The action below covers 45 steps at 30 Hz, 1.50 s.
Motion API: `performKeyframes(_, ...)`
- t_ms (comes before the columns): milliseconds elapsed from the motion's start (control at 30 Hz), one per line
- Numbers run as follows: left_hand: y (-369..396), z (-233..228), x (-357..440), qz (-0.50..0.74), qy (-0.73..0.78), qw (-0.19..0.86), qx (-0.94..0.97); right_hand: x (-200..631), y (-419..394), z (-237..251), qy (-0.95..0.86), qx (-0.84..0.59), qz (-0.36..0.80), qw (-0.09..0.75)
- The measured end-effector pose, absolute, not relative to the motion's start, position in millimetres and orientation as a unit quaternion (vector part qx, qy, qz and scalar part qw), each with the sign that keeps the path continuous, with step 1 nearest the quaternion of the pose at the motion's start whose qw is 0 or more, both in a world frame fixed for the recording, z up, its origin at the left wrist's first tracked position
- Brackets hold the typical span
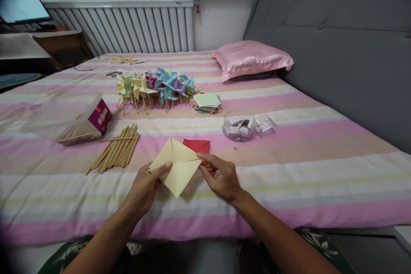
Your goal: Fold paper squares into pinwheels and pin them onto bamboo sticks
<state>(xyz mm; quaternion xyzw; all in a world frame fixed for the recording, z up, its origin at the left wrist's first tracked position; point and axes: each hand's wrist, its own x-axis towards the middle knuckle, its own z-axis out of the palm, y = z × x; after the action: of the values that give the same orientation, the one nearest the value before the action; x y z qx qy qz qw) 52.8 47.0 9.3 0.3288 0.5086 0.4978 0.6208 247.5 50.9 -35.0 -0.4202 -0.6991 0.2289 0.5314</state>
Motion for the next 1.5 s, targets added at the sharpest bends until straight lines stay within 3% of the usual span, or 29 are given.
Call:
performKeyframes(1067,45.0,6.3,50.2,0.397,0.511,0.663,0.377,250.0,53.6,-35.6,-0.758,-0.322,0.196,0.533)
performKeyframes(1500,46.5,5.4,51.0,0.423,0.514,0.653,0.362,249.5,52.1,-36.6,-0.771,-0.305,0.187,0.526)
